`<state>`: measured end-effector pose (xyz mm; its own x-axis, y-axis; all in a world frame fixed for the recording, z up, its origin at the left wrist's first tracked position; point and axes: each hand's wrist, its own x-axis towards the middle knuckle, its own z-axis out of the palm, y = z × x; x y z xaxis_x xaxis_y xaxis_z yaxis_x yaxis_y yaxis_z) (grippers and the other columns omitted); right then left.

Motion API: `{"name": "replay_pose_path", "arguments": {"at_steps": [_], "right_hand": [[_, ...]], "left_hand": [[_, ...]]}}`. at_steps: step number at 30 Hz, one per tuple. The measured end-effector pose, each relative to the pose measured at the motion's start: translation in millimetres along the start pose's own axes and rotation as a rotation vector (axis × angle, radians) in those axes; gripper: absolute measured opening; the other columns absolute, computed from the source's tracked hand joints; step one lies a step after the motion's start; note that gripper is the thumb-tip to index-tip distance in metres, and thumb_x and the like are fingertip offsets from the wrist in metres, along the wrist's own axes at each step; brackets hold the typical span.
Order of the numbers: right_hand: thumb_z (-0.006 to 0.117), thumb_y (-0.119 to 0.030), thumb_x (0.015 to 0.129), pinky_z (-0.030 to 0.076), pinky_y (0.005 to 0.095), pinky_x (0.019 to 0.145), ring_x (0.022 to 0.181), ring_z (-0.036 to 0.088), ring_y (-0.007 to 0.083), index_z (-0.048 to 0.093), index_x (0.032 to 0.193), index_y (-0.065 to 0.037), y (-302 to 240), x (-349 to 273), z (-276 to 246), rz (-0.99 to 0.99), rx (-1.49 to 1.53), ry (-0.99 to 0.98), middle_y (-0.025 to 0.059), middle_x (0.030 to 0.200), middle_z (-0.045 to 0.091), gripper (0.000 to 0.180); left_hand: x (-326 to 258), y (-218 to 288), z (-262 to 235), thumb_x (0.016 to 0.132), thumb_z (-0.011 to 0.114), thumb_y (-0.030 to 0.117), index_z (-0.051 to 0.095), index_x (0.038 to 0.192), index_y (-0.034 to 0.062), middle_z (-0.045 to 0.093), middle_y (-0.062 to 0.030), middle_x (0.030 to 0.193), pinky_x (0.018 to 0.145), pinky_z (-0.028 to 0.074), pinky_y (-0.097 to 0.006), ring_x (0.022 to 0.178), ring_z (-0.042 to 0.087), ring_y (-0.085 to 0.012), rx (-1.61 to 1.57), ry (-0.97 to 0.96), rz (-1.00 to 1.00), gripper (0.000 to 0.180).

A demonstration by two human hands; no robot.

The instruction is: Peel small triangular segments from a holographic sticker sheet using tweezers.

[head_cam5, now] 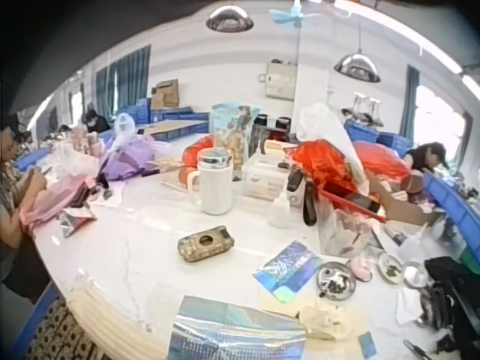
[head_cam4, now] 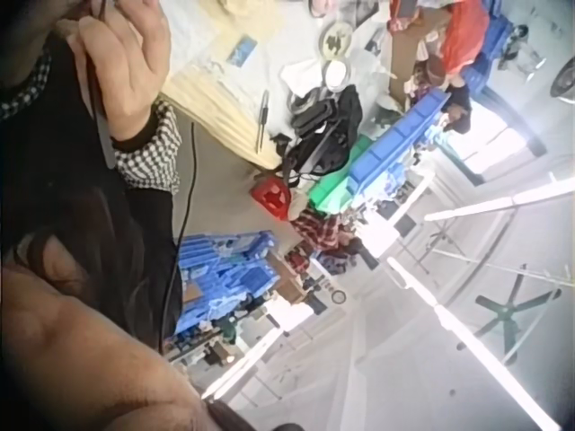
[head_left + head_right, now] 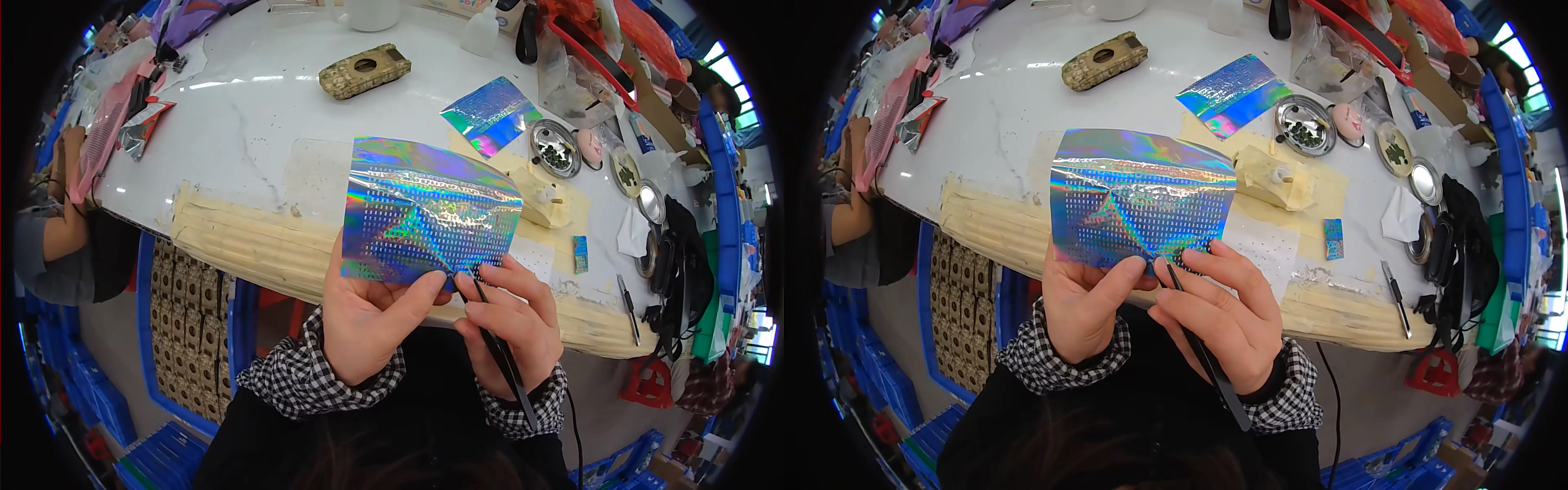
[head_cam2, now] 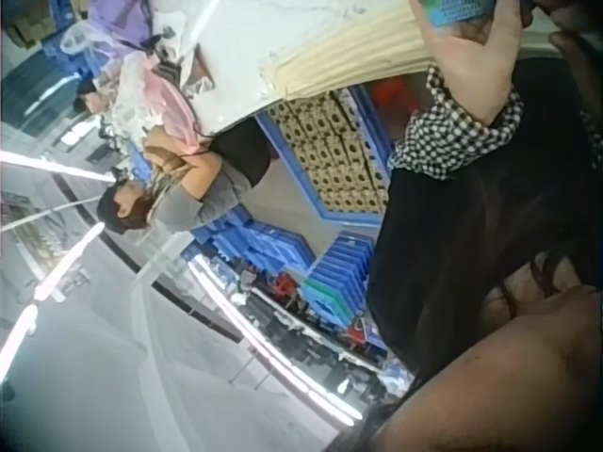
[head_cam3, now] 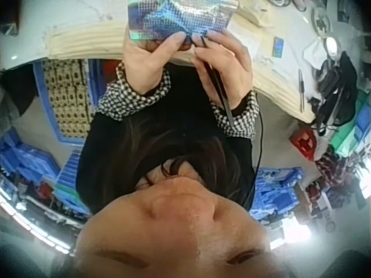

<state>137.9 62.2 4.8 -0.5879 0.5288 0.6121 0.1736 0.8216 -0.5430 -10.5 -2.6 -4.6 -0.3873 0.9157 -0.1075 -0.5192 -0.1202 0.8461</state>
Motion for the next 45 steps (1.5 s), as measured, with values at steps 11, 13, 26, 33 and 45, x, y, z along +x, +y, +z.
{"name": "replay_pose_path", "arguments": {"at_steps": [11,13,26,33,45], "right_hand": [[0.077,-0.002,0.067,0.048,0.0437,0.091,0.098,0.063,0.0266,0.061,0.097,-0.007,0.4,0.2,0.7,-0.001,0.005,-0.001,0.0098,0.100,0.069,0.033],[0.077,-0.002,0.067,0.048,0.0436,0.091,0.098,0.063,0.0264,0.061,0.096,-0.007,-0.2,0.4,0.5,0.004,0.006,-0.002,0.0096,0.099,0.069,0.033],[0.077,-0.001,0.067,0.048,0.0437,0.091,0.097,0.063,0.0257,0.061,0.096,-0.007,-0.2,0.2,0.4,0.013,0.015,0.001,0.0096,0.098,0.069,0.033],[0.077,-0.002,0.067,0.048,0.0436,0.091,0.096,0.063,0.0256,0.062,0.094,-0.007,2.0,0.3,0.0,0.014,0.023,-0.009,0.0094,0.097,0.069,0.032],[0.077,-0.003,0.068,0.048,0.0435,0.092,0.095,0.063,0.0241,0.060,0.095,-0.008,4.2,0.0,-1.0,0.036,0.088,-0.018,0.0088,0.097,0.069,0.032]], "left_hand": [[0.1,-1.1,-2.2,0.082,0.057,-0.011,0.033,0.124,-0.0022,0.059,-0.0141,0.108,0.077,0.056,-0.028,0.093,0.063,-0.0174,-0.004,-0.010,-0.006,0.049],[0.2,0.2,-1.4,0.082,0.057,-0.011,0.033,0.124,-0.0023,0.059,-0.0140,0.108,0.077,0.056,-0.028,0.093,0.063,-0.0174,-0.008,-0.013,-0.015,0.049],[-0.7,0.9,-0.7,0.082,0.058,-0.010,0.034,0.124,-0.0029,0.060,-0.0142,0.107,0.076,0.057,-0.029,0.093,0.064,-0.0181,0.023,0.008,-0.023,0.049],[-0.3,-0.3,-1.4,0.082,0.058,-0.010,0.034,0.124,-0.0029,0.060,-0.0145,0.107,0.077,0.057,-0.029,0.093,0.064,-0.0185,0.034,0.006,-0.023,0.049],[-0.6,-0.2,-3.5,0.083,0.058,-0.008,0.037,0.122,-0.0039,0.061,-0.0146,0.106,0.077,0.057,-0.030,0.092,0.064,-0.0192,-0.008,-0.019,-0.075,0.045]]}}
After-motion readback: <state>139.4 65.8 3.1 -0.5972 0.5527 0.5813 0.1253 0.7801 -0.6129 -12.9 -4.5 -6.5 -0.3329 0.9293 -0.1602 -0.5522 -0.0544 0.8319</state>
